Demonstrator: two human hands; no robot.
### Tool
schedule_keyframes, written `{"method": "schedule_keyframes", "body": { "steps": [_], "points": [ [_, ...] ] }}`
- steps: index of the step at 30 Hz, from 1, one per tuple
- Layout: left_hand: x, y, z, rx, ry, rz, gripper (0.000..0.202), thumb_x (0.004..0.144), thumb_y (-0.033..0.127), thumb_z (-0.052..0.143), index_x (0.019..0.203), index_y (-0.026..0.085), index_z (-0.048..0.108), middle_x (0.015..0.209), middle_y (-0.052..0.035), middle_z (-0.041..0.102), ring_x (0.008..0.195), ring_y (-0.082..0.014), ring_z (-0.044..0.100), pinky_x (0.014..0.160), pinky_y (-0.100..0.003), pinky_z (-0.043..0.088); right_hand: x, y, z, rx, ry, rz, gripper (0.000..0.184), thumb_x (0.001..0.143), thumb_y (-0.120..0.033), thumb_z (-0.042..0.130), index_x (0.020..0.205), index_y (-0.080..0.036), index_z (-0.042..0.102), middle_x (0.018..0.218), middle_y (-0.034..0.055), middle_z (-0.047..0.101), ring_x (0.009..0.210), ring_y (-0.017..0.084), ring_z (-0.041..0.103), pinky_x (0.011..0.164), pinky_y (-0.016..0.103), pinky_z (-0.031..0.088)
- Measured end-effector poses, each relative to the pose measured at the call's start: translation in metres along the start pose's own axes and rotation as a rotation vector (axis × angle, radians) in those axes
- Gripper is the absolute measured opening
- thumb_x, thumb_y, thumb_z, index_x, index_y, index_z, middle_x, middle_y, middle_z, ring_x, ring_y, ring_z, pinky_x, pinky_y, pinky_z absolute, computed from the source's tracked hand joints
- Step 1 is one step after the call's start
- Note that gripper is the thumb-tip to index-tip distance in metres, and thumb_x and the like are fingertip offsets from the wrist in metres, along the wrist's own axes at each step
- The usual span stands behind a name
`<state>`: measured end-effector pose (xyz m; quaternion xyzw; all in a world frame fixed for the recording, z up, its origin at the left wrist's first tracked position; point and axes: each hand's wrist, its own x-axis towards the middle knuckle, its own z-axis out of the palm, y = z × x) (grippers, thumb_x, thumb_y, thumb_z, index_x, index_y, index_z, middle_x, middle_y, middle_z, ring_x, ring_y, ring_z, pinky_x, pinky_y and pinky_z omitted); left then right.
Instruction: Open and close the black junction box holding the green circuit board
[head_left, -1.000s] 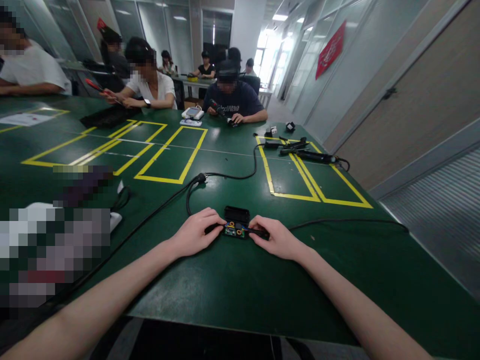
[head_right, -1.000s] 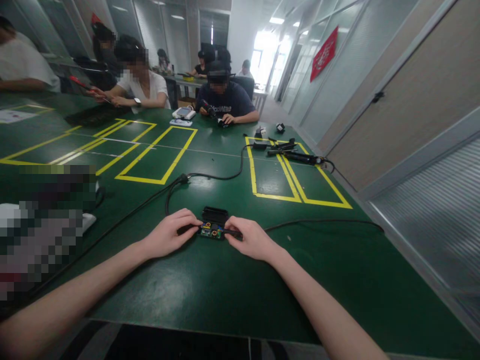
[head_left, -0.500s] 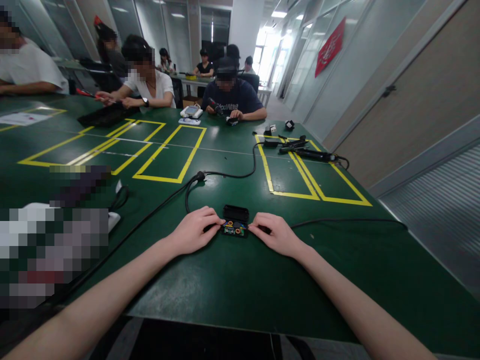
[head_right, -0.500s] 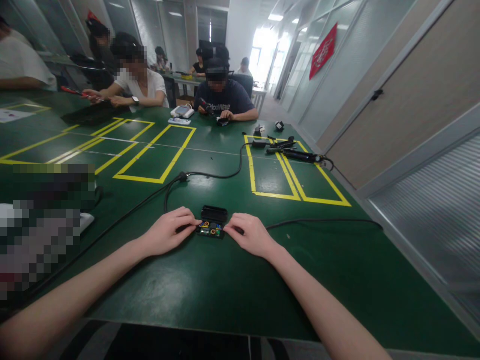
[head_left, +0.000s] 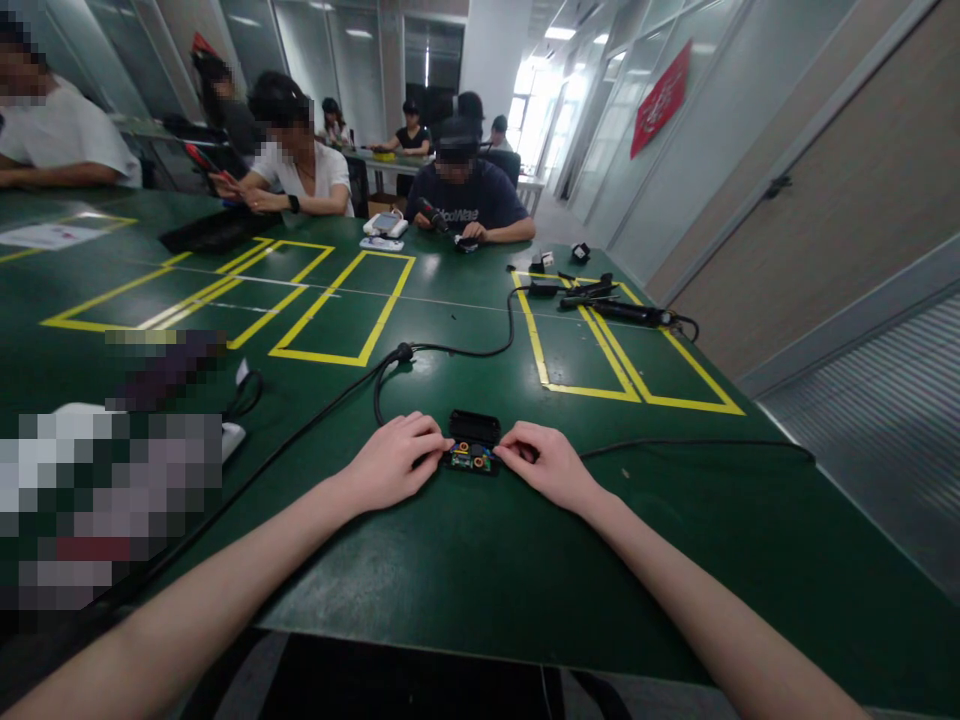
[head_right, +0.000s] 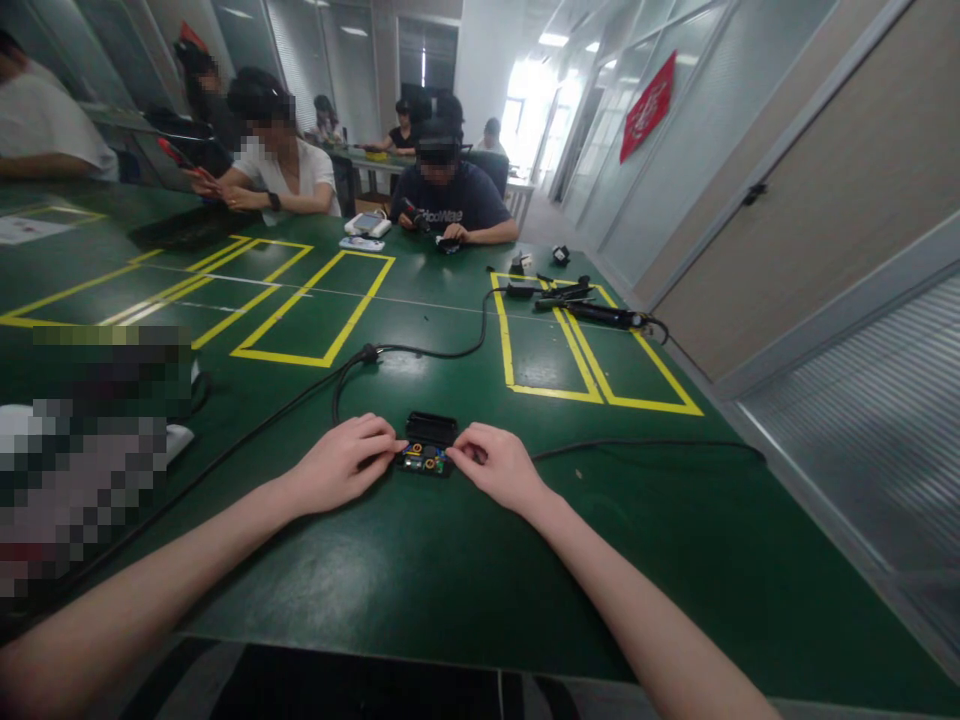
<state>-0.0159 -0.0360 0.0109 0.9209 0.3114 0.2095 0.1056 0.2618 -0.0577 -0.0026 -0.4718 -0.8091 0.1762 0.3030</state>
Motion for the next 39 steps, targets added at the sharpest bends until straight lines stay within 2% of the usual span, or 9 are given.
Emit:
{"method": "schedule_keyframes", "body": {
  "steps": [4, 7, 9, 13, 17, 21, 28, 35, 39],
  "points": [
    [0.000, 0.001, -0.001, -0.015, 0.006, -0.018, 0.019, 0.099, 0.021, 0.055, 0.107, 0.020, 0.072, 0.104, -0.0066, 0.068, 0.095, -0.0224, 0.062, 0.084, -0.038, 0.053, 0.000, 0.000, 0.000, -0.050, 0.063, 0.031, 0.010, 0.092, -0.031, 0.068, 0.092, -0.022, 0.066, 0.080, 0.0004, 0.060, 0.064, 0.015, 0.054, 0.060, 0.030, 0.045],
    [0.000, 0.002, -0.001, -0.049, 0.046, -0.022, 0.020, 0.099, 0.025, 0.056, 0.107, 0.020, 0.074, 0.109, -0.0081, 0.067, 0.099, -0.0236, 0.063, 0.087, -0.040, 0.054, 0.000, 0.002, 0.002, -0.120, 0.105, 0.011, 0.030, 0.092, -0.032, 0.068, 0.121, -0.022, 0.067, 0.105, 0.0082, 0.066, 0.090, 0.024, 0.063, 0.079, 0.039, 0.055],
    [0.000, 0.003, 0.000, -0.084, 0.090, -0.024, 0.026, 0.100, 0.027, 0.057, 0.120, 0.022, 0.072, 0.115, -0.0092, 0.067, 0.105, -0.0243, 0.063, 0.092, -0.041, 0.055, 0.001, 0.004, 0.003, -0.167, 0.101, -0.010, 0.037, 0.093, -0.032, 0.066, 0.129, -0.023, 0.066, 0.120, 0.0116, 0.066, 0.108, 0.029, 0.062, 0.092, 0.047, 0.054],
    [0.000, 0.001, 0.005, -0.103, 0.111, -0.066, 0.052, 0.097, 0.035, 0.065, 0.146, 0.024, 0.057, 0.135, -0.0129, 0.063, 0.123, -0.0286, 0.059, 0.106, -0.048, 0.051, 0.002, 0.007, 0.003, -0.129, 0.088, -0.030, 0.023, 0.094, -0.033, 0.067, 0.114, -0.023, 0.073, 0.115, 0.0105, 0.071, 0.107, 0.030, 0.063, 0.095, 0.050, 0.053],
    [-0.001, -0.003, 0.010, -0.025, 0.014, -0.091, 0.054, 0.091, 0.043, 0.075, 0.141, 0.027, 0.064, 0.157, -0.0146, 0.049, 0.141, -0.0371, 0.047, 0.115, -0.060, 0.041, 0.004, 0.004, 0.002, 0.003, 0.119, -0.035, 0.020, 0.094, -0.031, 0.070, 0.112, -0.023, 0.072, 0.105, 0.0080, 0.074, 0.098, 0.027, 0.065, 0.089, 0.047, 0.055],
    [-0.001, -0.003, 0.011, -0.029, -0.020, -0.083, 0.049, 0.093, 0.042, 0.073, 0.139, 0.027, 0.066, 0.158, -0.0170, 0.049, 0.143, -0.0376, 0.048, 0.115, -0.062, 0.041, 0.003, 0.000, 0.005, 0.021, 0.106, -0.036, 0.028, 0.096, -0.027, 0.066, 0.124, -0.024, 0.068, 0.107, 0.0088, 0.074, 0.097, 0.027, 0.064, 0.089, 0.047, 0.054],
    [-0.002, -0.002, 0.010, -0.064, 0.002, -0.065, 0.052, 0.091, 0.037, 0.077, 0.141, 0.026, 0.065, 0.157, -0.0159, 0.052, 0.140, -0.0354, 0.052, 0.115, -0.059, 0.043, 0.002, 0.002, 0.008, 0.079, 0.087, -0.021, 0.034, 0.096, -0.027, 0.064, 0.130, -0.024, 0.066, 0.104, 0.0084, 0.071, 0.098, 0.026, 0.064, 0.090, 0.045, 0.055],
    [-0.003, 0.002, 0.008, -0.284, 0.035, -0.077, 0.088, 0.089, 0.025, 0.078, 0.163, 0.032, 0.030, 0.153, -0.0105, 0.056, 0.137, -0.0271, 0.057, 0.116, -0.049, 0.047, 0.001, 0.000, 0.007, 0.225, 0.107, 0.123, 0.021, 0.092, -0.028, 0.066, 0.112, -0.022, 0.066, 0.100, 0.0051, 0.072, 0.093, 0.021, 0.069, 0.083, 0.036, 0.057],
    [-0.003, 0.003, 0.006, -0.396, 0.026, -0.086, 0.089, 0.089, 0.019, 0.075, 0.163, 0.035, 0.027, 0.150, -0.0083, 0.055, 0.131, -0.0243, 0.061, 0.113, -0.045, 0.052, 0.001, -0.003, 0.005, 0.312, 0.118, 0.129, 0.016, 0.093, -0.028, 0.064, 0.107, -0.021, 0.067, 0.097, 0.0053, 0.075, 0.088, 0.020, 0.072, 0.080, 0.035, 0.058]
  ]
}}
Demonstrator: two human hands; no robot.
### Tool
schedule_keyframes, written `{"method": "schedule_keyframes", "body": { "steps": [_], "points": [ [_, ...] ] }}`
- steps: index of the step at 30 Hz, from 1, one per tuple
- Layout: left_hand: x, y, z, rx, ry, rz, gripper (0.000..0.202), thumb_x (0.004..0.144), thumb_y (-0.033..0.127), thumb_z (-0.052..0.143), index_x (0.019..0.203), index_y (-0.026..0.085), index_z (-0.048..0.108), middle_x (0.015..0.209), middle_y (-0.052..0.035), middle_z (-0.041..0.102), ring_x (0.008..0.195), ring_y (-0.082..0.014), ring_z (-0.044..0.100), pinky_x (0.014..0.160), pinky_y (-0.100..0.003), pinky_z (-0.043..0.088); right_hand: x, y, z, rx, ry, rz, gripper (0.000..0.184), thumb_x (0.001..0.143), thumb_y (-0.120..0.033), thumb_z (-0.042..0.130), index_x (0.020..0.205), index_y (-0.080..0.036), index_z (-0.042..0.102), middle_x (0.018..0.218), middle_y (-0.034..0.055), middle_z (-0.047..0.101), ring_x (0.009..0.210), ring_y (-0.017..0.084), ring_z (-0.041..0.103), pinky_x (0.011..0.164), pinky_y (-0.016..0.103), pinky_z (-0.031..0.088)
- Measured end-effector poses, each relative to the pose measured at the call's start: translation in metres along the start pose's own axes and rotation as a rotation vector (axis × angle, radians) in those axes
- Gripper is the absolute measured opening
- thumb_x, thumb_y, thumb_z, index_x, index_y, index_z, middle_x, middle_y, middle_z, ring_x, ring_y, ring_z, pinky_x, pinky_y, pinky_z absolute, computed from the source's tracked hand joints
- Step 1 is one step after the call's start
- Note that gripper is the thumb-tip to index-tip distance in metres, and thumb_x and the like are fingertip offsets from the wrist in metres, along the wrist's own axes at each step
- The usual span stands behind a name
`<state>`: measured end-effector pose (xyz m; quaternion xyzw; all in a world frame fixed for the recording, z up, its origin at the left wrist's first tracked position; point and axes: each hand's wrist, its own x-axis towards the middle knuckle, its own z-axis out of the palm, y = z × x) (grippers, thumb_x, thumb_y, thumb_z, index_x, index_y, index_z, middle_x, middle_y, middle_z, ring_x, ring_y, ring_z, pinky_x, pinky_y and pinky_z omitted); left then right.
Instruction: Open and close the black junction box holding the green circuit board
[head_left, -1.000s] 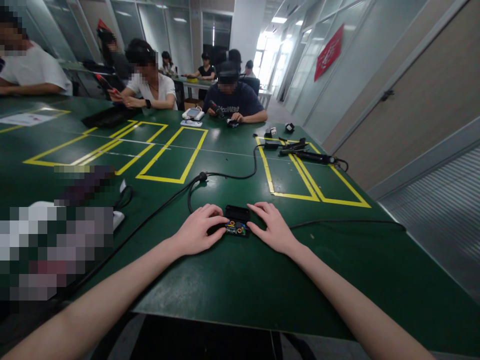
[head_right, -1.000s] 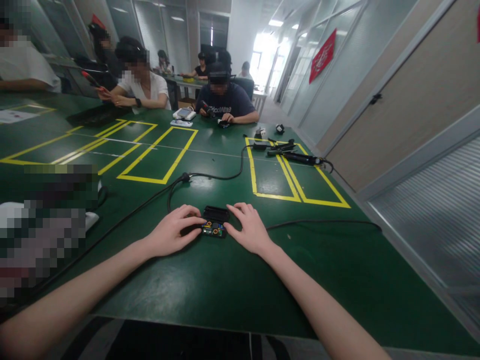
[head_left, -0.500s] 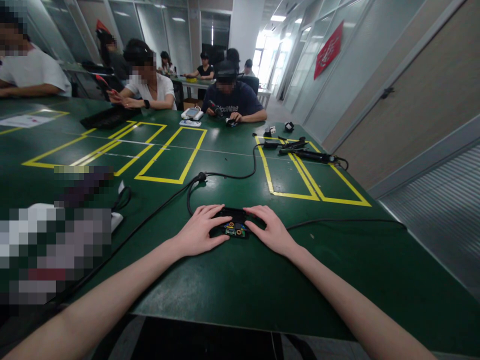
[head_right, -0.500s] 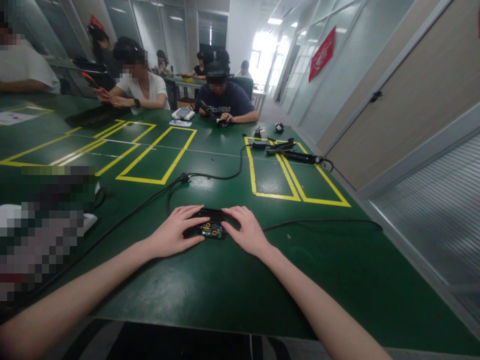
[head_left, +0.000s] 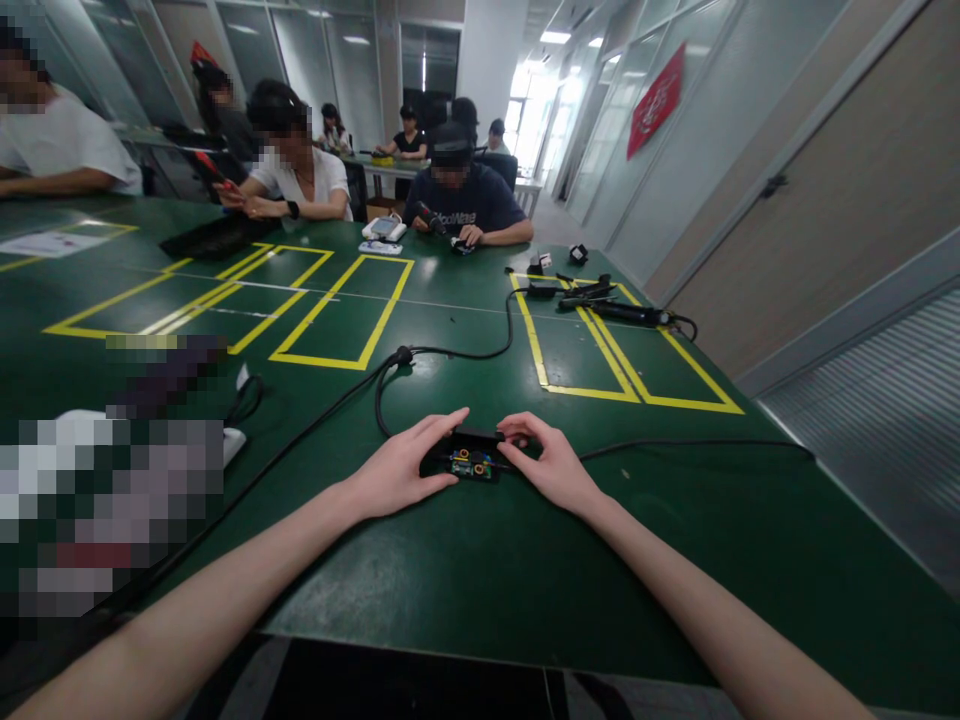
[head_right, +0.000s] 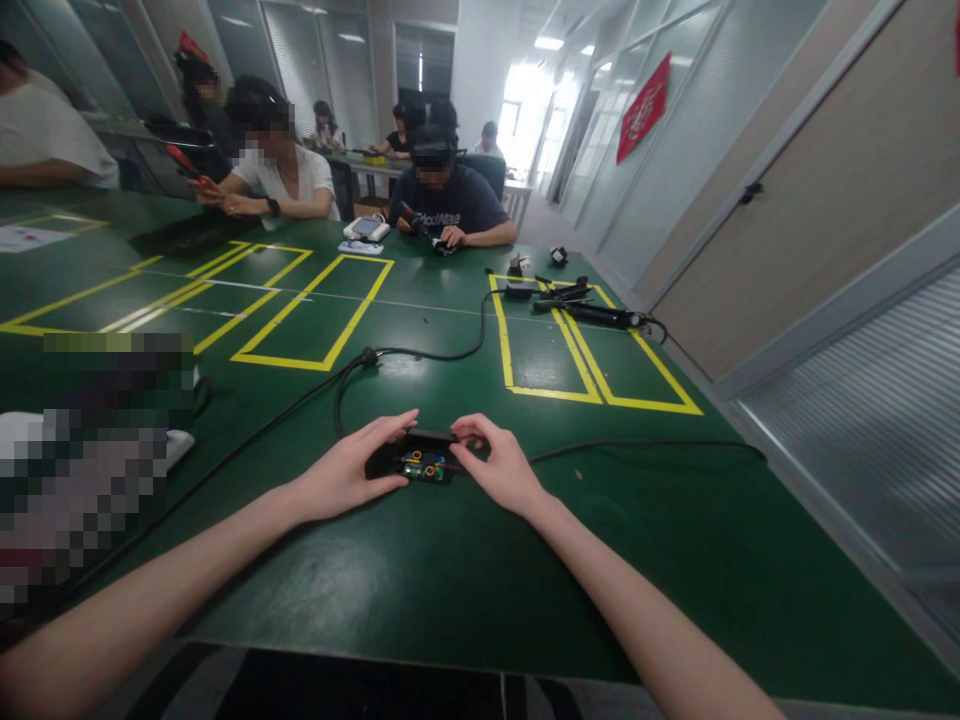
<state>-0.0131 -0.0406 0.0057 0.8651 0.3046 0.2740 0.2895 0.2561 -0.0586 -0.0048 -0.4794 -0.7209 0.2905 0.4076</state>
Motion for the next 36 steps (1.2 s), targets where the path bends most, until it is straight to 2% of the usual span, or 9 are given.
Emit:
{"method": "schedule_keyframes", "body": {
  "steps": [5, 10, 14, 18, 23, 29, 32, 36],
  "points": [
    [0.000, -0.001, 0.000, -0.024, 0.011, 0.032, 0.085, 0.088, 0.016, 0.075, 0.160, 0.035, 0.035, 0.148, -0.0085, 0.053, 0.128, -0.0236, 0.061, 0.107, -0.042, 0.056, -0.002, -0.007, -0.004, 0.058, -0.055, -0.040, 0.019, 0.093, -0.028, 0.065, 0.110, -0.021, 0.070, 0.097, 0.0060, 0.075, 0.081, 0.019, 0.072, 0.079, 0.036, 0.061],
    [-0.001, 0.001, 0.000, -0.002, 0.034, 0.039, 0.069, 0.087, 0.016, 0.076, 0.149, 0.030, 0.050, 0.140, -0.0098, 0.056, 0.125, -0.0252, 0.061, 0.105, -0.043, 0.057, -0.004, -0.018, -0.009, 0.060, -0.154, -0.186, 0.010, 0.091, -0.028, 0.070, 0.099, -0.022, 0.070, 0.108, 0.0099, 0.073, 0.095, 0.023, 0.071, 0.086, 0.040, 0.060],
    [0.000, 0.004, -0.001, 0.008, 0.027, 0.072, 0.047, 0.087, 0.013, 0.076, 0.130, 0.025, 0.064, 0.129, -0.0093, 0.061, 0.120, -0.0246, 0.061, 0.106, -0.044, 0.055, -0.005, -0.020, -0.010, 0.008, -0.200, -0.234, 0.013, 0.086, -0.026, 0.075, 0.095, -0.023, 0.066, 0.111, 0.0095, 0.073, 0.103, 0.025, 0.070, 0.095, 0.045, 0.056],
    [0.002, 0.004, -0.001, 0.012, 0.012, 0.115, 0.029, 0.089, 0.014, 0.074, 0.117, 0.022, 0.069, 0.121, -0.0093, 0.065, 0.117, -0.0247, 0.061, 0.105, -0.045, 0.054, -0.005, -0.018, -0.009, -0.056, -0.209, -0.252, 0.017, 0.086, -0.023, 0.074, 0.100, -0.024, 0.065, 0.109, 0.0088, 0.073, 0.101, 0.024, 0.069, 0.092, 0.043, 0.056],
    [0.002, 0.004, 0.000, 0.009, -0.021, 0.080, 0.036, 0.091, 0.016, 0.071, 0.126, 0.023, 0.066, 0.127, -0.0096, 0.066, 0.121, -0.0242, 0.061, 0.106, -0.045, 0.053, -0.003, -0.018, -0.009, -0.162, -0.242, -0.298, 0.023, 0.085, -0.018, 0.071, 0.105, -0.023, 0.064, 0.099, 0.0056, 0.070, 0.090, 0.022, 0.067, 0.080, 0.036, 0.055],
    [0.003, 0.005, -0.002, 0.083, -0.049, 0.105, 0.028, 0.100, 0.026, 0.064, 0.127, 0.022, 0.064, 0.123, -0.0095, 0.070, 0.115, -0.0243, 0.064, 0.103, -0.043, 0.052, -0.003, -0.017, -0.008, -0.262, -0.270, -0.387, 0.024, 0.084, -0.021, 0.075, 0.103, -0.023, 0.060, 0.105, 0.0086, 0.069, 0.095, 0.025, 0.066, 0.081, 0.037, 0.054],
    [0.003, 0.008, -0.002, 0.154, -0.061, 0.083, 0.028, 0.105, 0.033, 0.057, 0.129, 0.022, 0.063, 0.122, -0.0094, 0.071, 0.113, -0.0248, 0.065, 0.102, -0.043, 0.051, -0.003, -0.015, -0.004, -0.375, -0.252, -0.404, 0.023, 0.089, -0.024, 0.072, 0.109, -0.021, 0.061, 0.102, 0.0101, 0.071, 0.090, 0.025, 0.065, 0.079, 0.039, 0.053],
    [0.003, 0.010, -0.001, 0.244, -0.050, 0.076, 0.031, 0.102, 0.041, 0.062, 0.126, 0.021, 0.065, 0.115, -0.0090, 0.073, 0.107, -0.0256, 0.066, 0.096, -0.041, 0.053, -0.002, -0.016, -0.001, -0.493, -0.255, -0.451, 0.019, 0.097, -0.027, 0.064, 0.113, -0.018, 0.063, 0.100, 0.0126, 0.073, 0.087, 0.026, 0.066, 0.078, 0.040, 0.052]
  ]
}}
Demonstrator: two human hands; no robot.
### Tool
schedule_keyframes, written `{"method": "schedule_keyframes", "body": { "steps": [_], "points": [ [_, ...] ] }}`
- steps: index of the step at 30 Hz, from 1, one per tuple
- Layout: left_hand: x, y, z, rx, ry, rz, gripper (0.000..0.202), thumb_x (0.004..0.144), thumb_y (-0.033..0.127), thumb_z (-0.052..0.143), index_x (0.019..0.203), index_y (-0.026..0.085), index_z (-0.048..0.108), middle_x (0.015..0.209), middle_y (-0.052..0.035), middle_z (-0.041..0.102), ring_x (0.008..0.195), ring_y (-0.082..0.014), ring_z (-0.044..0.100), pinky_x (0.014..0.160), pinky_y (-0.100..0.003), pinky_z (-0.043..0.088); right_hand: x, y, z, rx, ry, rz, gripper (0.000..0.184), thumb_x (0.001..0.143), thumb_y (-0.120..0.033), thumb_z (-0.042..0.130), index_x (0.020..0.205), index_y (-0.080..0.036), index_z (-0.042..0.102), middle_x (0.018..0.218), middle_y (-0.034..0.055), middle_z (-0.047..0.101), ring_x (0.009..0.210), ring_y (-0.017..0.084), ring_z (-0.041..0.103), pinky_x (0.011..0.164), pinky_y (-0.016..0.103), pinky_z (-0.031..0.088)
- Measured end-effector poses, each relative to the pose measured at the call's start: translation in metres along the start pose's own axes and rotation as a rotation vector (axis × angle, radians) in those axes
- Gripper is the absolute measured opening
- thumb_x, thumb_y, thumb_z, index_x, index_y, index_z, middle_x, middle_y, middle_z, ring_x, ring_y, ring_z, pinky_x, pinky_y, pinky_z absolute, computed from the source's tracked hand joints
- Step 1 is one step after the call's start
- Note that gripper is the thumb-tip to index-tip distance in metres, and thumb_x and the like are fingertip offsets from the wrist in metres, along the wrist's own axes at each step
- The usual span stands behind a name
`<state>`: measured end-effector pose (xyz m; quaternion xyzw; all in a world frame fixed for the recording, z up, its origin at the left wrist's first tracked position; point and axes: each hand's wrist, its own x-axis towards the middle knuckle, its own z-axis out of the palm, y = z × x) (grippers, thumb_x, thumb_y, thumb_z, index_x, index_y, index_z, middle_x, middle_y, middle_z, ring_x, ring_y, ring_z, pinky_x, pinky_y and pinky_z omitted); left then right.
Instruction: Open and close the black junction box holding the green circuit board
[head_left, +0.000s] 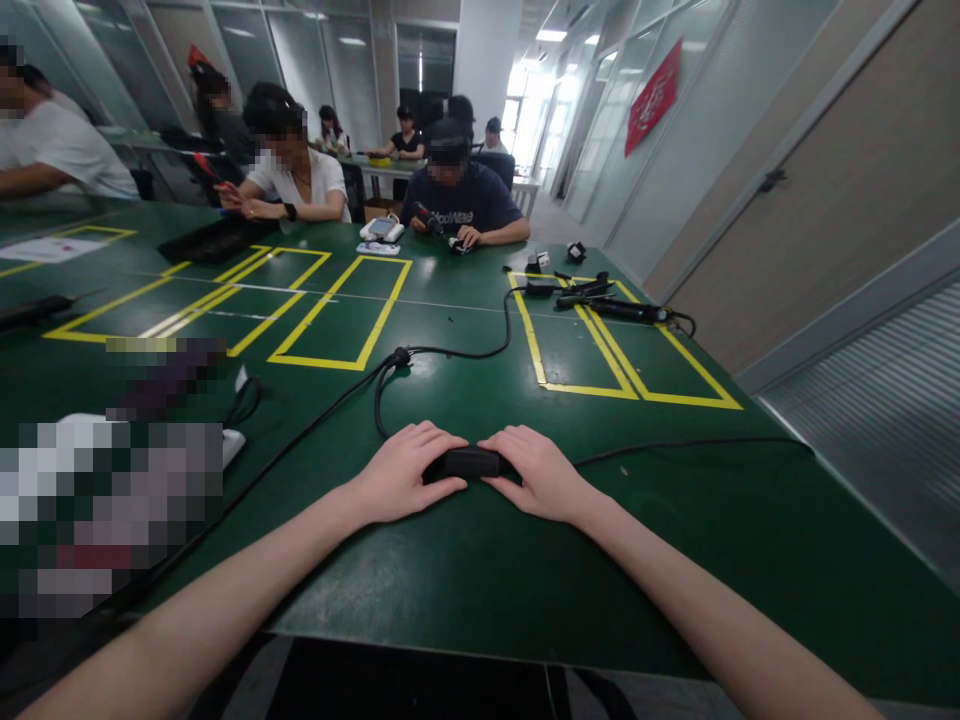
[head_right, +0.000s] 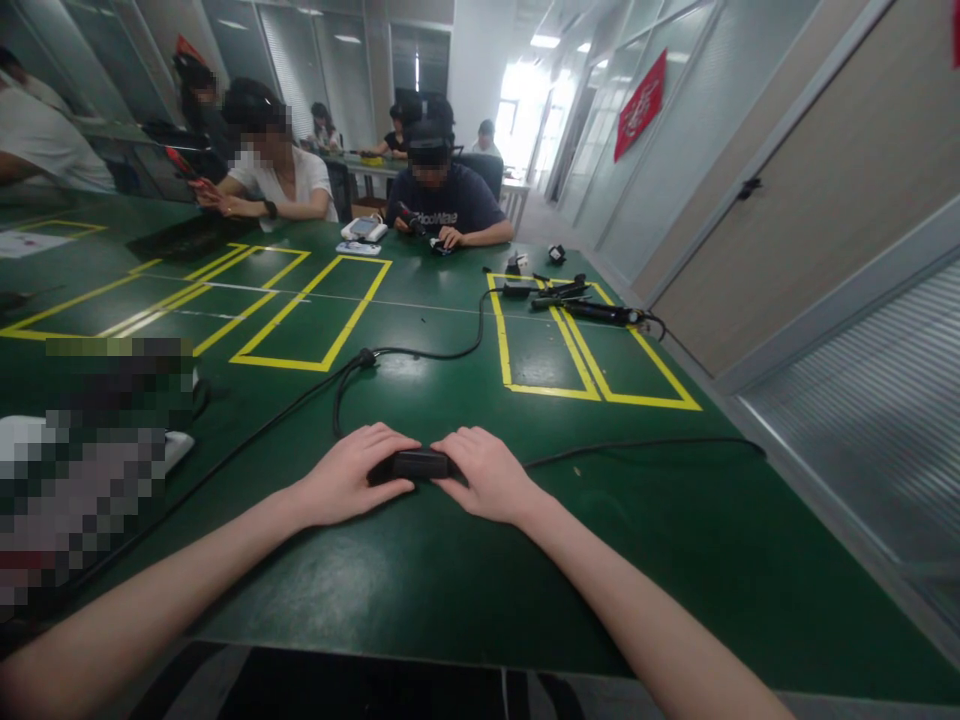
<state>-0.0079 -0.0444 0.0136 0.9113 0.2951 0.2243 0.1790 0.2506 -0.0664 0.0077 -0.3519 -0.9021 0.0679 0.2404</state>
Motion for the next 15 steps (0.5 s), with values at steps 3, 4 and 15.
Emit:
{"method": "schedule_keyframes", "body": {
  "steps": [3, 4, 15],
  "points": [
    [-0.0007, -0.0003, 0.0000, 0.048, 0.006, 0.018, 0.028, 0.102, 0.039, 0.062, 0.123, 0.021, 0.066, 0.110, -0.0081, 0.073, 0.104, -0.0244, 0.067, 0.094, -0.039, 0.053, 0.0000, -0.0021, -0.0024, -0.041, -0.019, -0.022, 0.020, 0.100, -0.032, 0.061, 0.111, -0.016, 0.065, 0.096, 0.0131, 0.073, 0.085, 0.027, 0.066, 0.076, 0.041, 0.053],
    [-0.0009, -0.0003, -0.0002, 0.061, 0.006, 0.023, 0.027, 0.103, 0.038, 0.061, 0.123, 0.021, 0.066, 0.108, -0.0076, 0.073, 0.103, -0.0239, 0.068, 0.093, -0.038, 0.053, -0.0002, -0.0028, -0.0032, -0.046, -0.022, -0.025, 0.021, 0.100, -0.034, 0.060, 0.110, -0.016, 0.066, 0.095, 0.0131, 0.073, 0.084, 0.027, 0.066, 0.075, 0.042, 0.053],
    [-0.0019, -0.0009, 0.0075, -0.006, 0.061, 0.108, 0.033, 0.105, 0.035, 0.057, 0.134, 0.019, 0.060, 0.122, -0.0097, 0.075, 0.109, -0.0242, 0.072, 0.094, -0.038, 0.056, 0.0005, -0.0073, 0.0035, 0.087, 0.213, -0.141, 0.028, 0.099, -0.027, 0.065, 0.126, -0.019, 0.063, 0.109, 0.0120, 0.077, 0.098, 0.025, 0.074, 0.083, 0.040, 0.062]
  ]
}}
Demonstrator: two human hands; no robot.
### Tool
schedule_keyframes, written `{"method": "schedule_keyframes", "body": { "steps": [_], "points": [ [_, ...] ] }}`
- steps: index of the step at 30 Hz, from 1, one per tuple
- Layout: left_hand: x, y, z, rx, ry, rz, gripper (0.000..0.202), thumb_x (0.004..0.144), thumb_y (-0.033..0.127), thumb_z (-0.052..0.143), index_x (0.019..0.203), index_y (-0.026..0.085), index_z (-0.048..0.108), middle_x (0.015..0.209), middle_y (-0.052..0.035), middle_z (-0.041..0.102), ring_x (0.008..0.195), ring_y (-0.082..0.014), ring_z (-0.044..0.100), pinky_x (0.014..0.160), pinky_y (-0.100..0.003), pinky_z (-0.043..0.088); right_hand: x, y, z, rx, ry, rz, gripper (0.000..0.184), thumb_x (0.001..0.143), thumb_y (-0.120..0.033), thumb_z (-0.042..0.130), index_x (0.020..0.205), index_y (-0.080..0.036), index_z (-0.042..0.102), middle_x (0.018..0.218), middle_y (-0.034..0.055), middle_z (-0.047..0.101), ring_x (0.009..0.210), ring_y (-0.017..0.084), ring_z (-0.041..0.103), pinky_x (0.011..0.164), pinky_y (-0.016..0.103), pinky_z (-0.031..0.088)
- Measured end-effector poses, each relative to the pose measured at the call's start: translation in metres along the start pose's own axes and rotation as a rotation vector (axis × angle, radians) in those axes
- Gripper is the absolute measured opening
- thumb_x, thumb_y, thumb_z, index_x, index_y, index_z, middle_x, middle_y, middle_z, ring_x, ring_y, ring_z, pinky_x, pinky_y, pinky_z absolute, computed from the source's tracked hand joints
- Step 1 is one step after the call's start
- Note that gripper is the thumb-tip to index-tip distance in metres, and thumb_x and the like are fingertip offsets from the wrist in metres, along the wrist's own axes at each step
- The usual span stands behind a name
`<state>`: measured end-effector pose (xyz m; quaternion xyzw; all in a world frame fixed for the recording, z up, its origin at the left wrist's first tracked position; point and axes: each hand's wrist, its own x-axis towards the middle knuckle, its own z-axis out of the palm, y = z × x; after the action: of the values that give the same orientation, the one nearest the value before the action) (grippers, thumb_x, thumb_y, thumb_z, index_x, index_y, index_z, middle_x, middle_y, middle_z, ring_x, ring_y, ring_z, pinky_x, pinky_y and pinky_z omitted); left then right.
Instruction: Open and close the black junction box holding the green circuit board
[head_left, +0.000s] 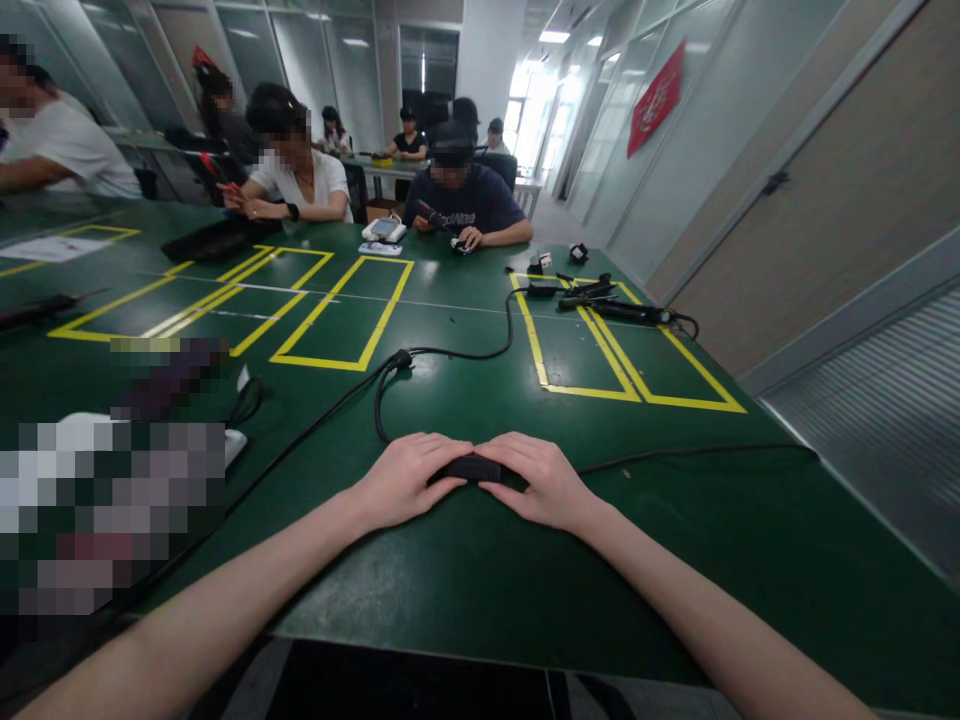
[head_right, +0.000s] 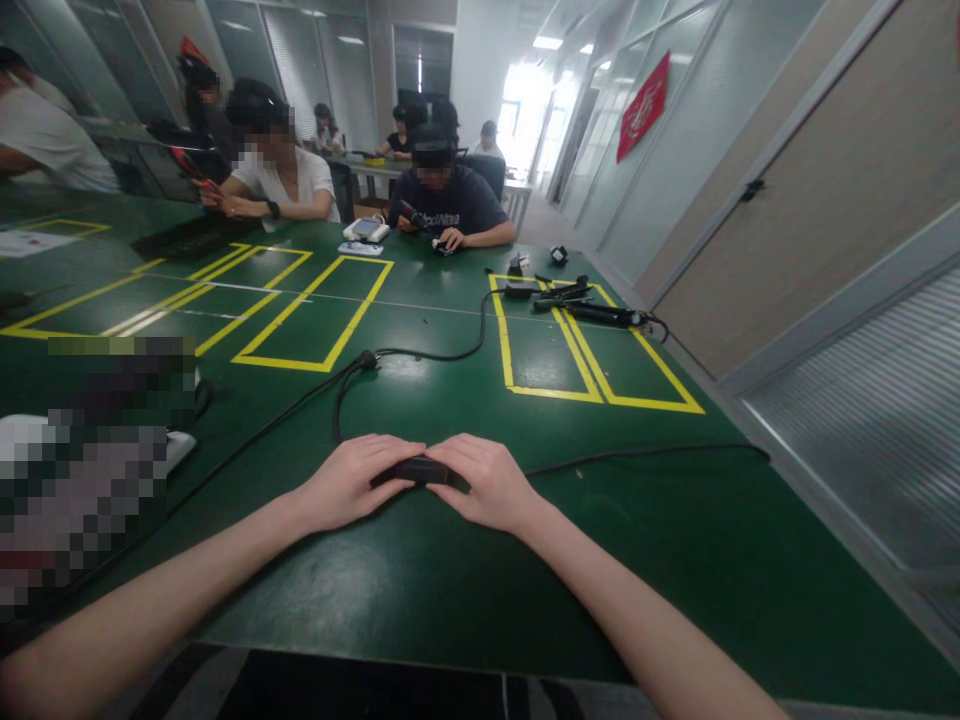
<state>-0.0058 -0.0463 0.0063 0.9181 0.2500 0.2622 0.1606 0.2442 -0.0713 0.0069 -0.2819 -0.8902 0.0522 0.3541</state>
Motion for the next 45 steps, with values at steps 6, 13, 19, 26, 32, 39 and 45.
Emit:
{"method": "schedule_keyframes", "body": {
  "steps": [6, 13, 19, 26, 32, 39, 45],
  "points": [
    [-0.002, 0.001, 0.001, -0.034, 0.012, -0.010, 0.039, 0.105, 0.037, 0.058, 0.140, 0.020, 0.058, 0.126, -0.0113, 0.075, 0.111, -0.0250, 0.073, 0.098, -0.039, 0.058, 0.000, -0.002, 0.002, 0.021, 0.060, -0.009, 0.027, 0.097, -0.024, 0.067, 0.123, -0.021, 0.063, 0.105, 0.0108, 0.076, 0.094, 0.024, 0.073, 0.080, 0.039, 0.064],
    [-0.001, 0.001, 0.004, -0.038, 0.027, 0.022, 0.037, 0.104, 0.034, 0.059, 0.138, 0.019, 0.060, 0.128, -0.0110, 0.074, 0.116, -0.0245, 0.073, 0.102, -0.039, 0.058, 0.002, -0.002, 0.001, 0.043, 0.053, -0.008, 0.026, 0.094, -0.021, 0.069, 0.120, -0.021, 0.063, 0.105, 0.0103, 0.074, 0.094, 0.023, 0.071, 0.080, 0.037, 0.062],
    [-0.001, -0.002, 0.005, -0.007, 0.047, 0.088, 0.032, 0.105, 0.029, 0.057, 0.136, 0.020, 0.062, 0.130, -0.0103, 0.074, 0.117, -0.0229, 0.073, 0.102, -0.038, 0.059, 0.001, -0.005, 0.001, 0.119, 0.007, 0.097, 0.039, 0.090, -0.029, 0.073, 0.125, -0.023, 0.058, 0.118, 0.0120, 0.068, 0.106, 0.026, 0.068, 0.088, 0.039, 0.059],
    [0.000, -0.002, 0.002, 0.185, 0.133, 0.274, 0.034, 0.108, 0.020, 0.049, 0.140, 0.021, 0.060, 0.135, -0.0089, 0.072, 0.132, -0.0213, 0.064, 0.106, -0.039, 0.054, 0.003, -0.006, -0.005, 0.467, -0.112, 0.530, 0.022, 0.103, -0.037, 0.050, 0.119, -0.022, 0.057, 0.098, 0.0055, 0.071, 0.086, 0.020, 0.066, 0.077, 0.034, 0.054],
    [0.000, -0.003, 0.002, 0.276, 0.135, 0.228, 0.037, 0.109, 0.033, 0.051, 0.143, 0.020, 0.057, 0.140, -0.0119, 0.068, 0.124, -0.0237, 0.068, 0.100, -0.039, 0.056, 0.001, -0.005, -0.002, 0.478, -0.133, 0.576, 0.031, 0.098, -0.037, 0.061, 0.124, -0.024, 0.053, 0.089, 0.0001, 0.067, 0.077, 0.017, 0.061, 0.070, 0.030, 0.050],
    [0.002, 0.000, -0.001, 0.151, 0.028, -0.006, 0.039, 0.107, 0.048, 0.053, 0.123, 0.016, 0.066, 0.101, -0.0095, 0.077, 0.091, -0.0228, 0.072, 0.080, -0.034, 0.057, 0.001, -0.006, -0.005, 0.123, -0.163, 0.249, 0.013, 0.097, -0.029, 0.062, 0.107, -0.022, 0.059, 0.096, 0.0052, 0.069, 0.080, 0.019, 0.064, 0.072, 0.032, 0.050],
    [0.004, 0.004, -0.002, 0.091, 0.039, -0.022, 0.035, 0.107, 0.046, 0.052, 0.119, 0.017, 0.067, 0.096, -0.0077, 0.075, 0.087, -0.0213, 0.069, 0.080, -0.033, 0.054, 0.004, -0.004, -0.009, 0.010, -0.198, 0.183, 0.027, 0.101, -0.034, 0.059, 0.123, -0.019, 0.061, 0.102, 0.0103, 0.074, 0.089, 0.024, 0.068, 0.077, 0.036, 0.054]
  ]
}}
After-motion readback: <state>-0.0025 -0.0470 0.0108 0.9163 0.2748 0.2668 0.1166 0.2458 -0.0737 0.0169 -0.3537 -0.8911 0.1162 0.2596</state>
